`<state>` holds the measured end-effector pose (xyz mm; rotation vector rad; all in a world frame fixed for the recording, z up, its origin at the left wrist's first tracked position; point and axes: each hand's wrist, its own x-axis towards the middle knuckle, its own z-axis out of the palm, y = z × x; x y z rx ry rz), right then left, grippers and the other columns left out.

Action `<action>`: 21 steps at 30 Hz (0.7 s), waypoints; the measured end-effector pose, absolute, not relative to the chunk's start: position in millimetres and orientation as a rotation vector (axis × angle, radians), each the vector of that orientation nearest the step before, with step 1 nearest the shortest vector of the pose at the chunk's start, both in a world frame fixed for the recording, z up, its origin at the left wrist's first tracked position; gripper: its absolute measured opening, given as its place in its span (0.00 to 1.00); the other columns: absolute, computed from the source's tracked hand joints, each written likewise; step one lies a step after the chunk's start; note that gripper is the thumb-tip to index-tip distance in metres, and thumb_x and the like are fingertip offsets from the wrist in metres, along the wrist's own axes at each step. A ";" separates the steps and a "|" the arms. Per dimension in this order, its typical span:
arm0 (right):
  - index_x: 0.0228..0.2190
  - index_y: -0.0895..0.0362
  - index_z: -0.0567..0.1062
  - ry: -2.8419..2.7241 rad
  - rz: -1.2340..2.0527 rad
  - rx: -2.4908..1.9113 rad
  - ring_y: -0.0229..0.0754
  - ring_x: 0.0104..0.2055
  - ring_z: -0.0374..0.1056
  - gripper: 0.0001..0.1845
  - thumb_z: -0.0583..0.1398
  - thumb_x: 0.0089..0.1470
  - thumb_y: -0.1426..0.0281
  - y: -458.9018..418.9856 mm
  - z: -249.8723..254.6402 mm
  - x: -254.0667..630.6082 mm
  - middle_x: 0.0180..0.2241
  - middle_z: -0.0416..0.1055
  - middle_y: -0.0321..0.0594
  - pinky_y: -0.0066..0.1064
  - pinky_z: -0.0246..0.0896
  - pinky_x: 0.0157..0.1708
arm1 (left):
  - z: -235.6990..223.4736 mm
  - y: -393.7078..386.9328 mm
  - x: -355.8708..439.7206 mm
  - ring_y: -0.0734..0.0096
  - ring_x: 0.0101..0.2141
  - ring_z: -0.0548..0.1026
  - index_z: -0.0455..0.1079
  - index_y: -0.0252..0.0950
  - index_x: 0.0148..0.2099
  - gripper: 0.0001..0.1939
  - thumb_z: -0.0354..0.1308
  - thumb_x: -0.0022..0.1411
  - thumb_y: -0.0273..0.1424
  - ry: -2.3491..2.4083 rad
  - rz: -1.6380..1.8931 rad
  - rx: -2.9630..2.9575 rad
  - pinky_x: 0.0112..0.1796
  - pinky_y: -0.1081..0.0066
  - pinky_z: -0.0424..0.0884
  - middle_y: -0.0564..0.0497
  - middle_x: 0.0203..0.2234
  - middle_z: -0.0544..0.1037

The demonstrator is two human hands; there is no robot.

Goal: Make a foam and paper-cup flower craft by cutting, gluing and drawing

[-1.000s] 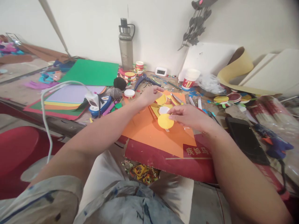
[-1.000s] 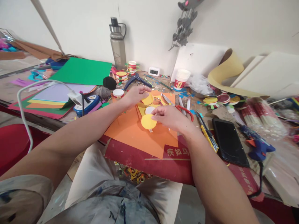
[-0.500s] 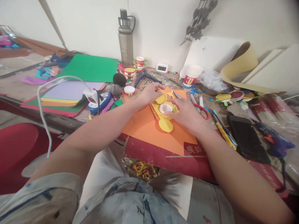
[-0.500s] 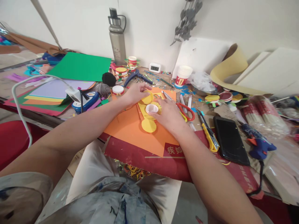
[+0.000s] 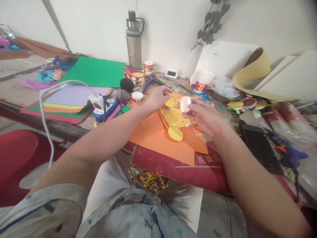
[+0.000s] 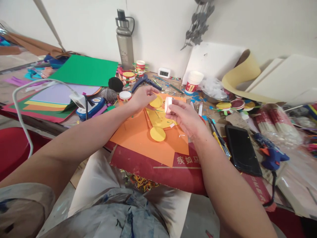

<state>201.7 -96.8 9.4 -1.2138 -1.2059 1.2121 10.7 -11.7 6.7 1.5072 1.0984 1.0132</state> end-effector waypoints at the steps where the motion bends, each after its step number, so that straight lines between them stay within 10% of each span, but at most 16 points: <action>1: 0.39 0.52 0.81 -1.144 1.282 -1.158 0.39 0.37 0.76 0.12 0.71 0.50 0.68 -97.1 10.8 200.8 0.37 0.81 0.38 0.32 0.81 0.41 | 8.4 -13.8 11.1 0.71 0.35 0.77 0.73 0.32 0.49 0.10 0.57 0.67 0.19 1.085 0.997 1.487 0.37 0.64 0.83 0.52 0.34 0.73; 21: 0.49 0.48 0.79 -1.367 0.795 -1.145 0.42 0.38 0.77 0.25 0.73 0.54 0.52 -87.0 -13.5 203.5 0.44 0.78 0.38 0.40 0.81 0.41 | 7.9 -30.7 19.0 0.68 0.43 0.81 0.72 0.35 0.52 0.08 0.61 0.73 0.28 0.679 0.909 1.250 0.51 0.53 0.84 0.46 0.44 0.79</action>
